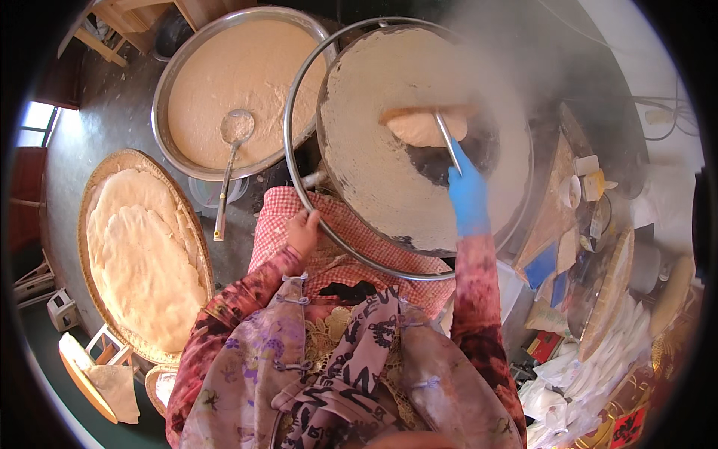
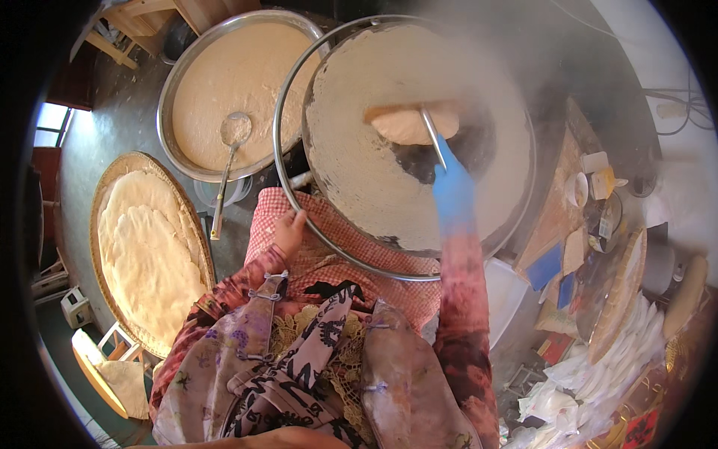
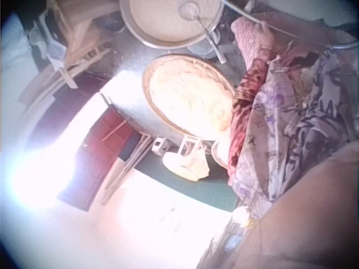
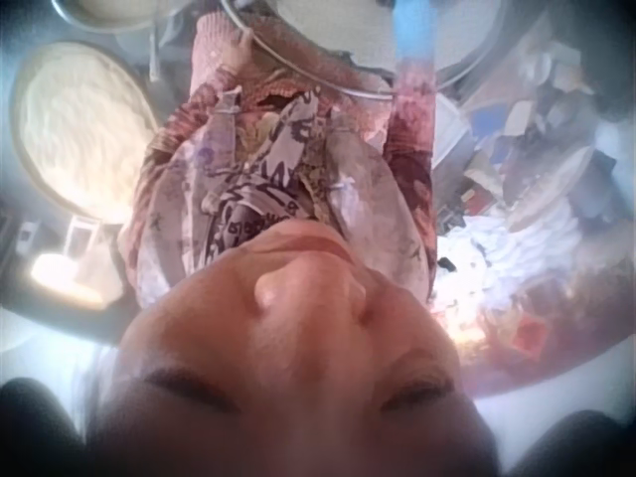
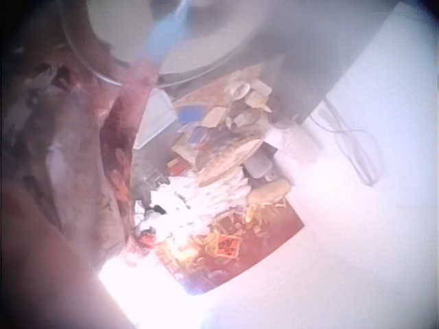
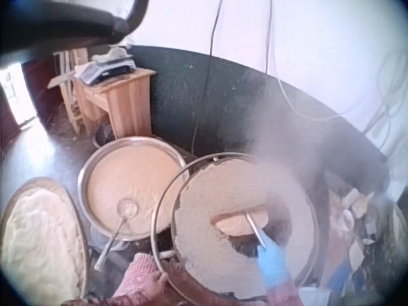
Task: The person scoops batter onto a hot griddle, spreads it into a thin circle, cooks it, and removes the finished crepe to a stack. The cycle repeats with additional batter scoops and spreading.
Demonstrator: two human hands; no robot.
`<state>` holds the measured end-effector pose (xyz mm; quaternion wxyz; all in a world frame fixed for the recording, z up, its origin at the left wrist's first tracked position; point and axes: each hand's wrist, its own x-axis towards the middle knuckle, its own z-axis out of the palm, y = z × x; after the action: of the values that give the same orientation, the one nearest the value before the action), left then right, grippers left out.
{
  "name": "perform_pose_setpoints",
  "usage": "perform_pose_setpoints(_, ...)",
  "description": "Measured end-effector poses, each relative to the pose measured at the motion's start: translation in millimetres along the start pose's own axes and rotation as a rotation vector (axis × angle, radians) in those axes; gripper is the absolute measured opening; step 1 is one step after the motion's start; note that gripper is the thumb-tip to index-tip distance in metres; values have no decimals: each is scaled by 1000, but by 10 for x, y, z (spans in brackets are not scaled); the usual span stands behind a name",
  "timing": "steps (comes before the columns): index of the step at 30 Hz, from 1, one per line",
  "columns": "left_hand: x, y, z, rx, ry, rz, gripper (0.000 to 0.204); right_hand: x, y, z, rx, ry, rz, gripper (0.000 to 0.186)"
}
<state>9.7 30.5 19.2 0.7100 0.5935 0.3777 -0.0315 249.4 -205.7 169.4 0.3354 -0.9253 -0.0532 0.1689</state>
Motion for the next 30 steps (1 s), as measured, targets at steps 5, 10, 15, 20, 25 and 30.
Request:
perform_pose_setpoints(5, 540, 497, -326, -26, -38, -34, 30, -66, -107, -19, -92, 111, -299, 46)
perform_pose_setpoints(10, 712, 631, -346, -260, 2, 98, 33, -39, -96, -15, -231, 132, -211, 43)
perform_pose_setpoints(15, 184, 203, -193, -85, -55, 16, 31, -9, 81, -54, -161, 117, -323, 45)
perform_pose_setpoints(20, -273, -226, 258, -377, -158, -195, 27, -16, -1, -51, -234, 68, -54, 46)
perform_pose_setpoints(25, 181, -77, -156, 21, -175, -128, 26, -131, -88, -91, -207, 120, -230, 46)
perform_pose_setpoints(30, 758, 491, -510, 34, -212, -114, 29, -128, -121, -194, -215, -2, -154, 46)
